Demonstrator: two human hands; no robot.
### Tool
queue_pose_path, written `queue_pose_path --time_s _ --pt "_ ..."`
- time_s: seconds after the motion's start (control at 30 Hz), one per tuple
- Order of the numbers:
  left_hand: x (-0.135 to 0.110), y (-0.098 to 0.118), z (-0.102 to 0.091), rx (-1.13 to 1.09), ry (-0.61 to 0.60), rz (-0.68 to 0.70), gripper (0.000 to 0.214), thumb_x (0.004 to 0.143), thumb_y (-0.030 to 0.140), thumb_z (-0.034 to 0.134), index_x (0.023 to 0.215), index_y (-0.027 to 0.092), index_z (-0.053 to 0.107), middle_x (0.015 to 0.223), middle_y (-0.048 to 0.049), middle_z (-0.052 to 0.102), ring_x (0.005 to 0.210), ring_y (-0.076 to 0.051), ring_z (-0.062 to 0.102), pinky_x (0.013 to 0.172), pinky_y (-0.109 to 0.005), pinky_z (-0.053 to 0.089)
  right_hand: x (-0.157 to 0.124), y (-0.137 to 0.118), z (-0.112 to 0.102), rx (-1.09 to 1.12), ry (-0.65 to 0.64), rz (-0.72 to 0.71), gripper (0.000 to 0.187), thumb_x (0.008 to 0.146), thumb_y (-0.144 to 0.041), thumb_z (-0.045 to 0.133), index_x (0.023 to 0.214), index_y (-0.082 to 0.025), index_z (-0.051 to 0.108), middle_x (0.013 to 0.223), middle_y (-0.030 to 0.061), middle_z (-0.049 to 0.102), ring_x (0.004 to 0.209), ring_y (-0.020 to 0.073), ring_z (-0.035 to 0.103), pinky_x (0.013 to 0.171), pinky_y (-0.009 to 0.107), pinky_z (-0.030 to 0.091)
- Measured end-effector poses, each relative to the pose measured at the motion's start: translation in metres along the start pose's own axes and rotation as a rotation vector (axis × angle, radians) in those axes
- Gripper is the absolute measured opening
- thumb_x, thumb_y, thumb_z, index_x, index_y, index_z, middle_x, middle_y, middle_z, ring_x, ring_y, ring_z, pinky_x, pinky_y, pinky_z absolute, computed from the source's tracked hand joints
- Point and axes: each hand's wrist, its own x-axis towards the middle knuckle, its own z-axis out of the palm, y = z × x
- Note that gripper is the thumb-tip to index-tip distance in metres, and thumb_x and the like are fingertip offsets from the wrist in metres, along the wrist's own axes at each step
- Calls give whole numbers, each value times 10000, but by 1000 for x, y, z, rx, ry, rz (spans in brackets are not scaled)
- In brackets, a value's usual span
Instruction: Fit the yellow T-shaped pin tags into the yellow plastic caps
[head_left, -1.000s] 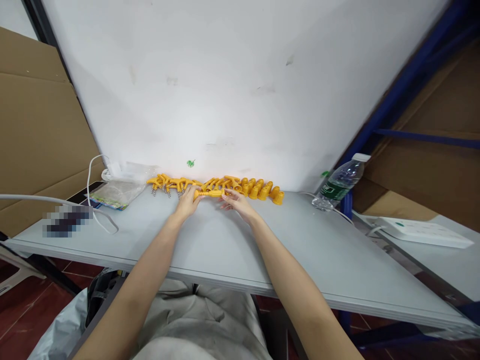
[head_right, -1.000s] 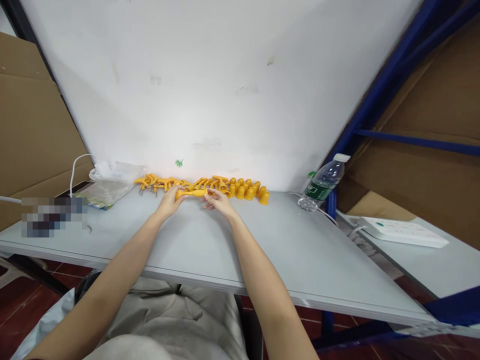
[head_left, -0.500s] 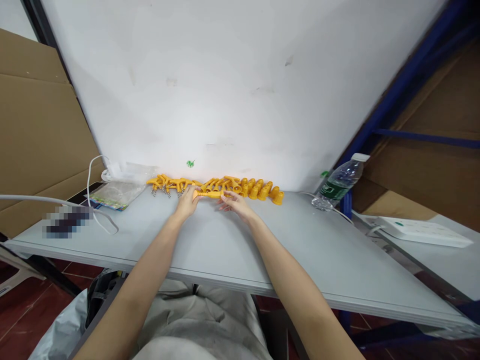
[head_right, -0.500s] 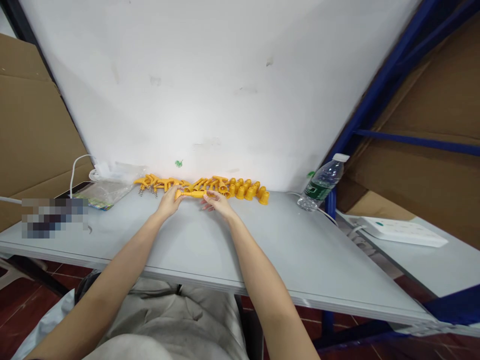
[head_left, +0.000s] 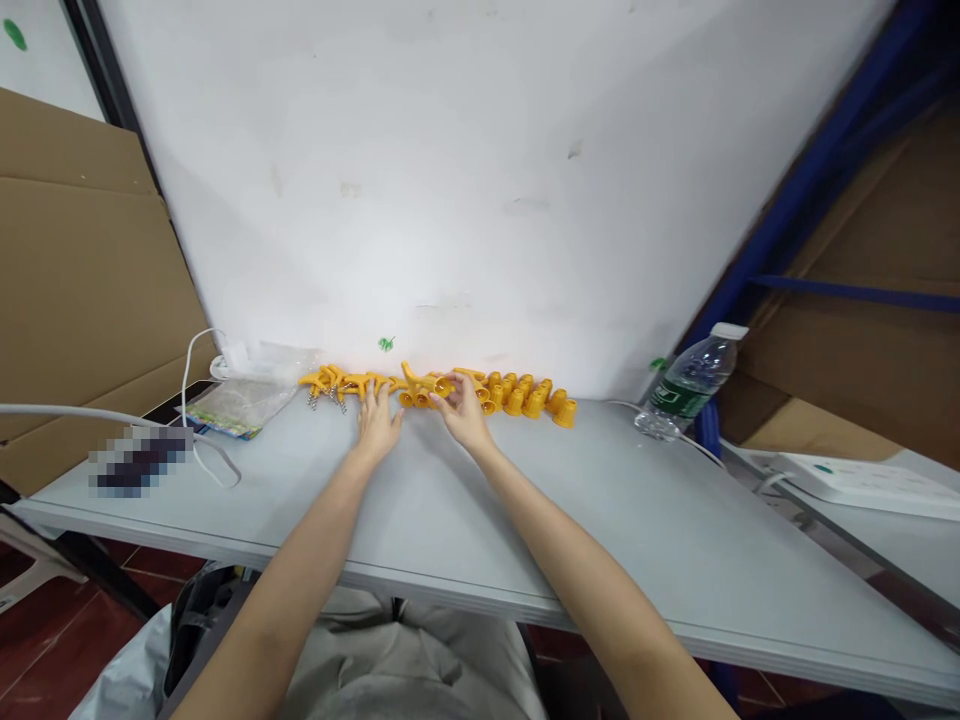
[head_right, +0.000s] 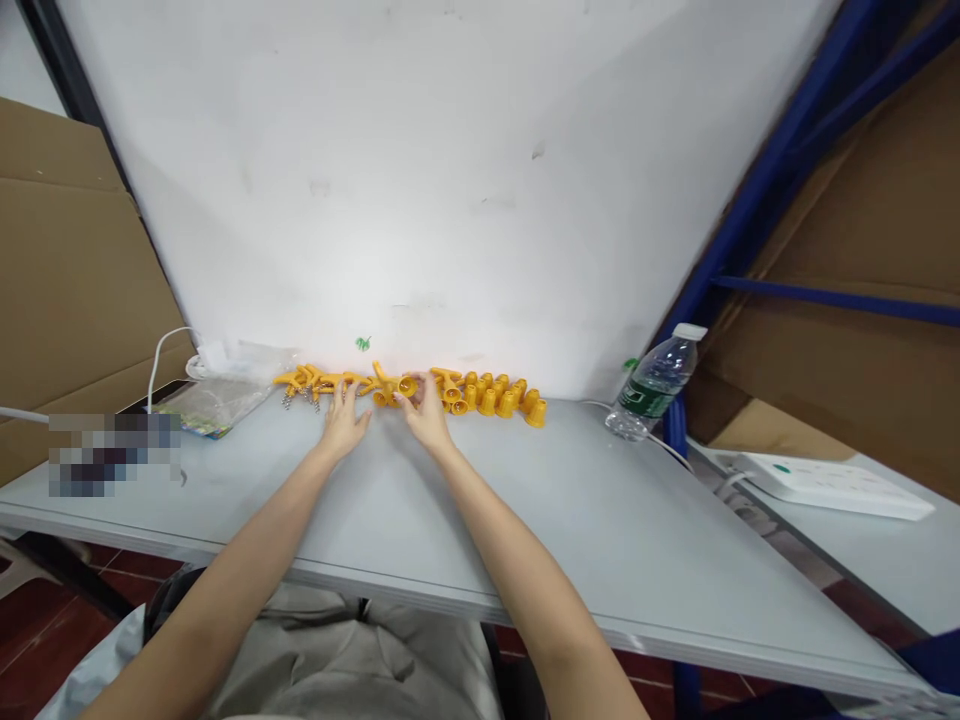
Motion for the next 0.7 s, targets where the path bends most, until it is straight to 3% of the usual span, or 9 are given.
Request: queue_pose_path --time_s 0.07,0.17,0.37,0.5,0.6,0.7 --pt "-1 2 -1 -3 -30 17 575 833 203 567 1387 198 413 1562 -207 259 1426 -393 301 1067 -607 357 10 0 -4 -321 12 -106 345 899 -257 499 1240 -221 459 1351 128 544 1242 236 534 1054 402 417" --pt "-1 3 -1 -6 -79 44 575 825 182 559 1384 192 424 1551 -201 286 1416 -389 321 1070 -609 354 23 4 -15 -786 -92 -124 427 914 -125 346 1318 -184 473 1382 133 538 1259 266 506 1079 426 363" --pt "0 -2 4 -48 -94 91 565 815 162 552 1368 205 444 1514 -186 343 1423 -354 319 1101 -597 330 27 24 -33 -1220 -314 -77 524 877 -16 303 1342 -136 512 1458 198 478 1319 318 465 1129 548 249" --pt "0 -4 7 -71 -97 130 566 802 128 549 1354 211 458 1476 -157 399 1420 -319 334 1122 -550 334 35 33 -38 -1309 -434 23 582 869 -43 376 1418 -210 467 1557 141 356 1425 319 334 1140 654 142" --pt "0 -5 7 -89 -124 144 557 799 123 552 1343 207 470 1438 -154 442 1398 -306 372 1125 -529 346 51 27 -44 -1256 -544 147 646 861 -194 533 1486 -269 390 1594 115 287 1477 360 191 1133 691 72" --pt "1 -5 6 -104 -144 146 538 804 131 556 1333 189 477 1420 -165 459 1377 -303 402 1113 -518 369 71 16 -57 -1199 -514 297 713 853 -372 595 1514 -304 337 1607 102 258 1484 397 116 1109 722 63"
